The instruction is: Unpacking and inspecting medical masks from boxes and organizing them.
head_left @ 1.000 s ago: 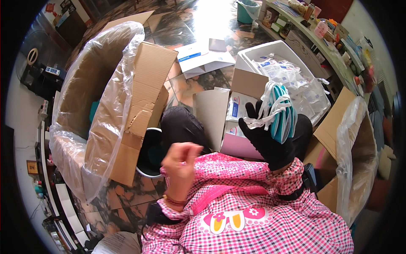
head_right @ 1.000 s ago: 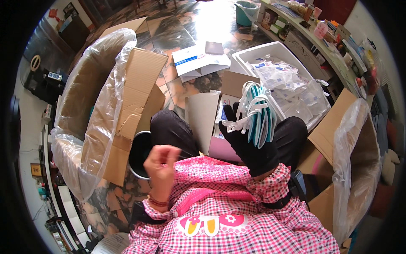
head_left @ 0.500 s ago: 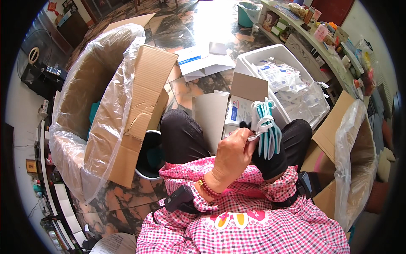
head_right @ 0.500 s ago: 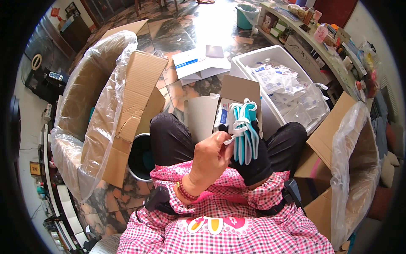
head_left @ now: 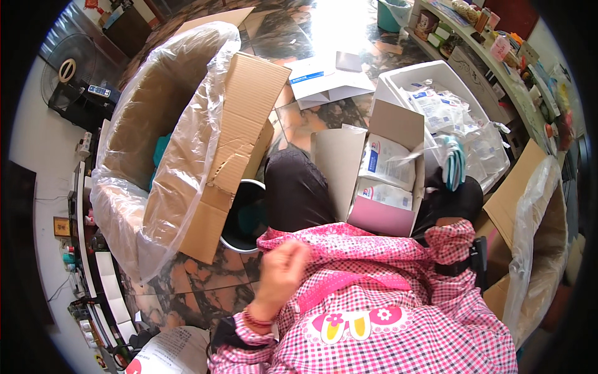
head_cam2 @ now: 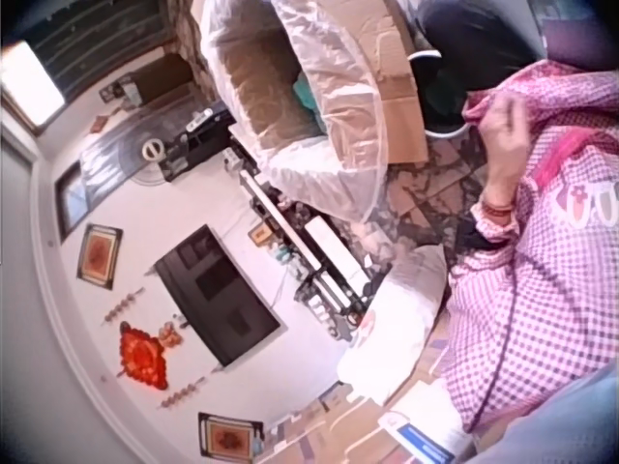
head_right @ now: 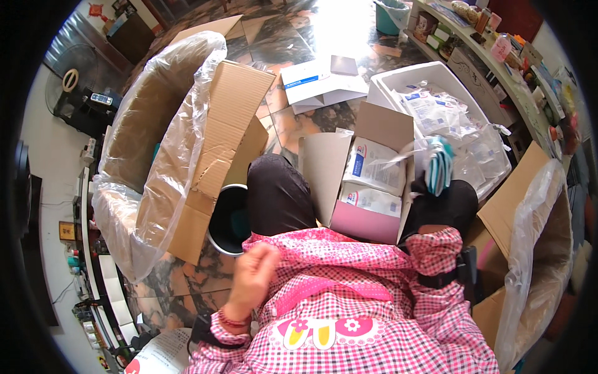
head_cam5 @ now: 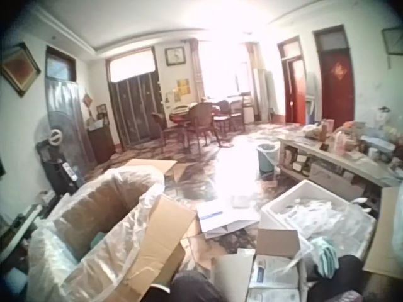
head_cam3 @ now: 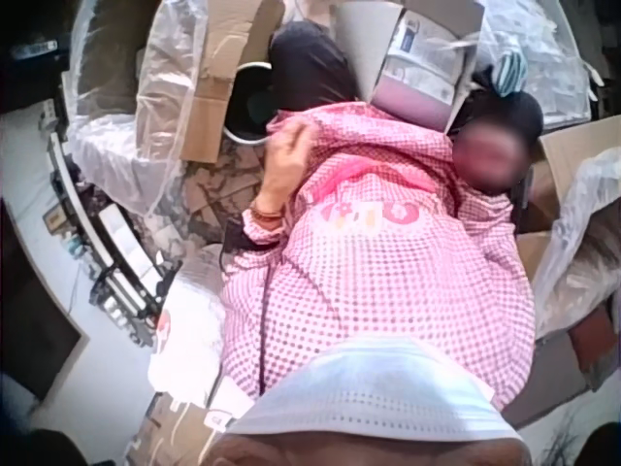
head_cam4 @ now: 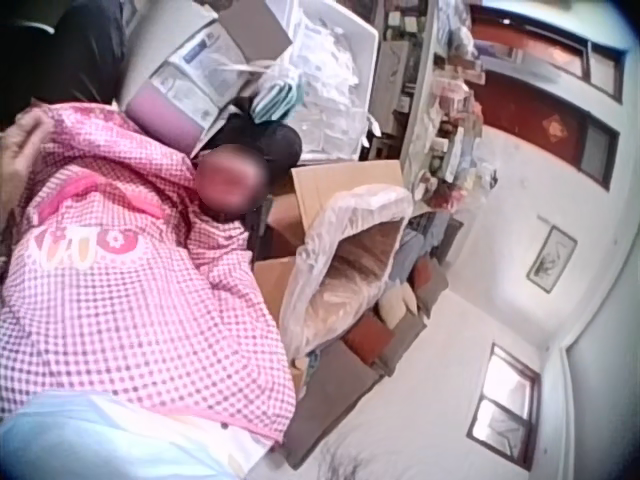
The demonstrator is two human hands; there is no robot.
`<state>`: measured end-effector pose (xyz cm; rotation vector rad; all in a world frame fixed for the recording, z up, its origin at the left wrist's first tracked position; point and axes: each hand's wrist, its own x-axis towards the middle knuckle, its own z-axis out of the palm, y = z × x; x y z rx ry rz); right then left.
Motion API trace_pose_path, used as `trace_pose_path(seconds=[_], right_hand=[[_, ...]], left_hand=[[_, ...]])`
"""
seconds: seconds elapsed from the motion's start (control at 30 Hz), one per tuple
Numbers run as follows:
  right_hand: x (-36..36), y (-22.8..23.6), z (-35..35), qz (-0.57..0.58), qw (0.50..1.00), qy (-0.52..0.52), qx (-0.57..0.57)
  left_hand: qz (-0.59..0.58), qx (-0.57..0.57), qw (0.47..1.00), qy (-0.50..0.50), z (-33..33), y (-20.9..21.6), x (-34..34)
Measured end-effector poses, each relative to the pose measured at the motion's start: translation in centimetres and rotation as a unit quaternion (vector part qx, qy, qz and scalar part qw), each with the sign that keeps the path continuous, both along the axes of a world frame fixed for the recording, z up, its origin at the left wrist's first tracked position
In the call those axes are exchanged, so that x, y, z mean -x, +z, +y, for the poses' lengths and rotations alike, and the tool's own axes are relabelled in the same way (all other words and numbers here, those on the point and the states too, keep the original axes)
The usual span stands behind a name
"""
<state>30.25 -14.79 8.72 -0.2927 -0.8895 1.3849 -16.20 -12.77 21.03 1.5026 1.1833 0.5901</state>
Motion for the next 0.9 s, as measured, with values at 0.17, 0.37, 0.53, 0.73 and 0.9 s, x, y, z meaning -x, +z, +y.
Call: trace_pose_path(seconds=[0.17, 0.37, 0.53, 0.73, 0.9], right_hand=[[8.8, 4.0, 2.5, 0.031, 0.957, -0.177, 0.228], [12.6, 3.5, 2.3, -0.289, 0.839, -0.322, 0.331], [12.9, 5.3, 1.2, -0.394, 0.804, -0.366, 0.254], [15.7, 7.8, 1.8, -0.533, 0.748, -0.378, 0.113], [16.8, 7.6, 0.9, -0.593, 0.706, -0.383, 0.061]], left_hand=[[-0.052, 0.008, 0.944, 0.325, 2.9, -10.0, 9.1], [0.292, -0.04, 0.904, 0.311, 6.0, -17.7, 10.8], [0.068, -0.206, 0.939, 0.267, 6.0, -7.2, 2.1], [-0.178, 0.113, 0.977, -0.044, 3.4, -4.0, -9.1], [-0.261, 0.255, 0.931, -0.012, 3.5, -4.5, -14.1]])
